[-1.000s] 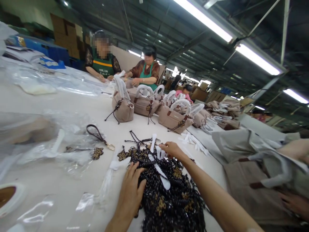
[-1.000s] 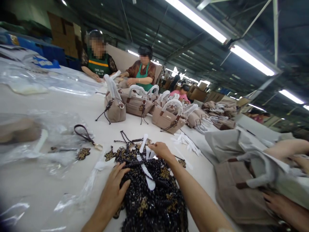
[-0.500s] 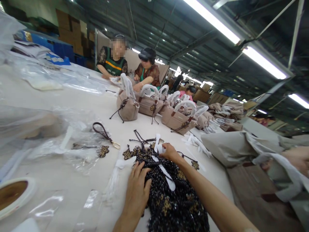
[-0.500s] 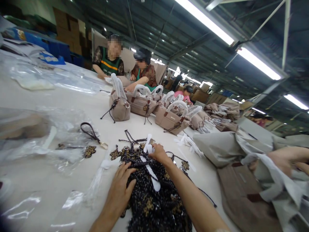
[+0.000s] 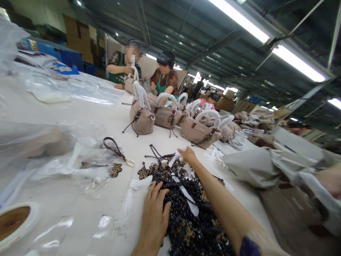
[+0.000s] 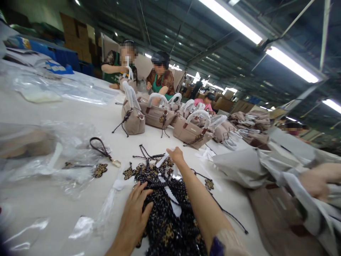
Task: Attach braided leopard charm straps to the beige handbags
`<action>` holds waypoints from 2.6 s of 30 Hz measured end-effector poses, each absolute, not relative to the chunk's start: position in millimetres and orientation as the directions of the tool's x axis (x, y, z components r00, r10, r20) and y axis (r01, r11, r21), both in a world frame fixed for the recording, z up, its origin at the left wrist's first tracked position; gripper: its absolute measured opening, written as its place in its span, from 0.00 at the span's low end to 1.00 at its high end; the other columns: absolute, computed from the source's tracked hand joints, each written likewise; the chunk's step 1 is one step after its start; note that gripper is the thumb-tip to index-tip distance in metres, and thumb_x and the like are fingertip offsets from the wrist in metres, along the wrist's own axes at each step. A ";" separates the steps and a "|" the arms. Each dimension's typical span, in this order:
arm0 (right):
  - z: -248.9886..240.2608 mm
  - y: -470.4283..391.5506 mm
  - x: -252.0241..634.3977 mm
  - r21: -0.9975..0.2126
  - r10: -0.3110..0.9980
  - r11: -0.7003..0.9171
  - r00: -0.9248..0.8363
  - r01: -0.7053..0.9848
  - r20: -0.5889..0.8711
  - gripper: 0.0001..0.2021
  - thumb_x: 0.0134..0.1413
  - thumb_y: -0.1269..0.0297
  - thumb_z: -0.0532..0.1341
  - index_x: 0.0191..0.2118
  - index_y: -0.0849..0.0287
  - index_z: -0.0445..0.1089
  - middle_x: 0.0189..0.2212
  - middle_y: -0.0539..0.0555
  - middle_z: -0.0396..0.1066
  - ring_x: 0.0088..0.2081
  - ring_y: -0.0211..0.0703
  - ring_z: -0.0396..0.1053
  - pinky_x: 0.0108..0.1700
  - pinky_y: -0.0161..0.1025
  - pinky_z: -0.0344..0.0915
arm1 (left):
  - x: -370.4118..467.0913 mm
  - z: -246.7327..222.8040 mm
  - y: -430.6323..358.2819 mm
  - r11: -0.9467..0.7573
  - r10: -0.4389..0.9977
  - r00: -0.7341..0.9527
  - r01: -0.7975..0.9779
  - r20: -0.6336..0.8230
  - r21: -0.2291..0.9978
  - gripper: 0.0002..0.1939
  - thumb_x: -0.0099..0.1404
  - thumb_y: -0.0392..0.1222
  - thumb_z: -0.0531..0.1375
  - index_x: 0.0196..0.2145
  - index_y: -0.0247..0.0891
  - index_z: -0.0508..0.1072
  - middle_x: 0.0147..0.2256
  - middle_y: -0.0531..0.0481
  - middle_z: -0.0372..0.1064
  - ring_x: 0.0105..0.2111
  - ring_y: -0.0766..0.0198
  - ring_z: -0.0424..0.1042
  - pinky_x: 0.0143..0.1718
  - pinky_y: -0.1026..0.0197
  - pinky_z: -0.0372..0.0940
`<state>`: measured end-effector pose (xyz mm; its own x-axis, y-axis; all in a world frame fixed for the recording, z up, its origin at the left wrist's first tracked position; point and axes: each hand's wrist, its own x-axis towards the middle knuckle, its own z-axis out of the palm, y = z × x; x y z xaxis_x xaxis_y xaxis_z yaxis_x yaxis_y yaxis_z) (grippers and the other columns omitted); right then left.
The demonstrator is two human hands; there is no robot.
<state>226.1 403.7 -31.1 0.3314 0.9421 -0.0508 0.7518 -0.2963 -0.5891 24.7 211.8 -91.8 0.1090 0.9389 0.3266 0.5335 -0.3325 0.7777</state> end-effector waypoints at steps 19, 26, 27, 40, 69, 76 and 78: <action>40.4 356.4 161.6 -0.498 0.994 0.100 -0.107 0.861 0.015 0.08 0.50 0.59 0.60 0.30 0.59 0.69 0.25 0.47 0.69 0.29 0.36 0.63 0.29 0.30 0.55 | 24.3 -90.2 208.7 -0.304 0.950 0.108 0.546 0.294 0.781 0.18 0.60 0.31 0.54 0.47 0.40 0.74 0.58 0.43 0.64 0.63 0.46 0.55 0.60 0.36 0.56; 39.3 299.4 203.8 -0.326 0.937 -0.001 -0.113 0.945 -0.329 0.06 0.46 0.64 0.63 0.25 0.61 0.74 0.18 0.47 0.67 0.21 0.34 0.62 0.22 0.29 0.53 | 25.3 -91.7 209.2 -0.355 0.927 0.111 0.569 0.358 0.742 0.17 0.61 0.30 0.55 0.44 0.43 0.75 0.57 0.45 0.65 0.62 0.47 0.56 0.60 0.36 0.57; 35.3 296.0 204.2 -0.291 0.936 -0.003 -0.099 0.957 -0.337 0.06 0.47 0.64 0.63 0.26 0.61 0.74 0.19 0.48 0.68 0.22 0.34 0.63 0.22 0.29 0.54 | 25.2 -91.5 209.2 -0.359 0.925 0.111 0.572 0.364 0.737 0.17 0.61 0.30 0.54 0.44 0.43 0.75 0.57 0.46 0.65 0.62 0.47 0.57 0.60 0.36 0.57; 5.4 303.9 183.5 -0.048 0.975 -0.003 -0.008 0.999 -0.221 0.07 0.44 0.61 0.67 0.29 0.59 0.76 0.30 0.59 0.76 0.36 0.49 0.74 0.37 0.37 0.65 | 23.0 -89.1 208.9 -0.375 0.918 0.134 0.596 0.372 0.710 0.15 0.61 0.32 0.55 0.43 0.42 0.75 0.55 0.45 0.67 0.62 0.47 0.57 0.60 0.37 0.58; 23.4 320.7 241.7 -0.589 0.983 -0.149 0.185 0.794 0.001 0.21 0.58 0.51 0.49 0.28 0.60 0.69 0.21 0.52 0.67 0.20 0.37 0.63 0.23 0.33 0.57 | 20.7 -103.9 214.1 -0.397 0.910 0.180 0.635 0.373 0.663 0.16 0.64 0.35 0.54 0.46 0.44 0.75 0.57 0.44 0.66 0.62 0.47 0.58 0.58 0.35 0.60; 53.6 316.9 294.2 -0.660 0.967 -0.213 0.250 0.721 -0.039 0.17 0.53 0.51 0.54 0.32 0.62 0.70 0.21 0.49 0.64 0.16 0.32 0.54 0.18 0.31 0.50 | 21.2 -113.5 217.7 -0.447 0.875 0.158 0.629 0.458 0.636 0.14 0.65 0.38 0.54 0.45 0.45 0.75 0.56 0.46 0.68 0.61 0.47 0.60 0.56 0.35 0.63; 43.2 319.7 278.4 -0.645 0.982 -0.185 0.163 0.741 -0.094 0.17 0.52 0.50 0.57 0.30 0.61 0.71 0.20 0.49 0.65 0.17 0.32 0.55 0.19 0.31 0.51 | 20.6 -110.9 216.2 -0.444 0.876 0.165 0.643 0.454 0.624 0.14 0.65 0.37 0.54 0.45 0.45 0.75 0.56 0.46 0.67 0.61 0.47 0.60 0.57 0.35 0.63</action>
<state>278.4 319.7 43.2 0.1630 0.9821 -0.0941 0.7413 -0.1849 -0.6452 20.6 216.2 -110.9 0.1646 0.8758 0.4538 0.6426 -0.4442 0.6243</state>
